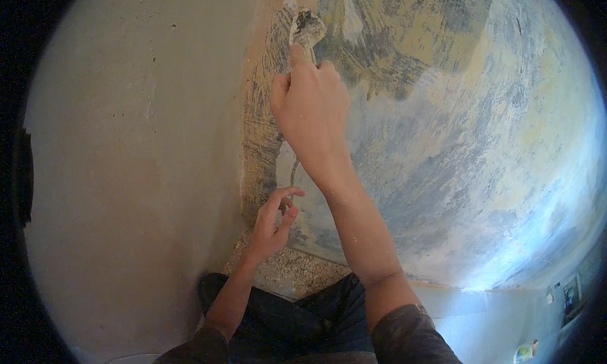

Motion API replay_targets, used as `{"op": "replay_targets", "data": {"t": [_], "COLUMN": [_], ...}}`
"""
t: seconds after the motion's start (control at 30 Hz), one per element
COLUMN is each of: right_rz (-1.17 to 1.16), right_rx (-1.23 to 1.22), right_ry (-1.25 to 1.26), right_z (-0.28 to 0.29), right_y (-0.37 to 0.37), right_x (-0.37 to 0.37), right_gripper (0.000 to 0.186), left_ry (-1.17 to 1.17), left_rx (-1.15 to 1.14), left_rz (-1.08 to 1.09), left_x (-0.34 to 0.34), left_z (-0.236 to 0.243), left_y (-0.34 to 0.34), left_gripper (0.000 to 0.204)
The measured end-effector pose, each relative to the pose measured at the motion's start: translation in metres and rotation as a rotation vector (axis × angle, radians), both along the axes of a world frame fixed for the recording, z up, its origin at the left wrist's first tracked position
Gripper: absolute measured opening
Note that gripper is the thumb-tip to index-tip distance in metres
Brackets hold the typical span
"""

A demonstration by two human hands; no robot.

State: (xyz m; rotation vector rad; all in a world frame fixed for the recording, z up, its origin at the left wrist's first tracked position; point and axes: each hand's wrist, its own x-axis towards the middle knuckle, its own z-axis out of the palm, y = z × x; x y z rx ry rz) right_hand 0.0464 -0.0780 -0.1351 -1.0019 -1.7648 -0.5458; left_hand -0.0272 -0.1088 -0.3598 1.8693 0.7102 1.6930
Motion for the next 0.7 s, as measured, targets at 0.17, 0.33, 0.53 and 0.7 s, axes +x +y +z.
{"op": "replay_targets", "data": {"t": [0.17,0.33,0.53,0.7], "right_rz": [-0.047,-0.056,-0.102,-0.069], "right_rx": [0.186,0.134,0.044,0.03], "right_ry": [-0.021,-0.034,-0.058,-0.048], "right_z": [0.011,0.001,0.008,0.005], "right_y": [0.021,0.012,0.018,0.025], "right_x": [-0.003,-0.007,-0.012,-0.007], "right_gripper": [0.042,0.038,0.039,0.042], "left_ry": [0.018,0.01,-0.003,-0.017], "left_rx": [0.05,0.027,0.016,0.051], "left_rz": [-0.008,-0.022,-0.024,-0.011], "left_x": [0.002,-0.001,-0.006,-0.003], "left_z": [-0.004,-0.004,-0.002,0.0], "left_y": [0.004,0.003,0.007,0.006], "left_gripper": [0.032,0.033,0.032,0.031]}}
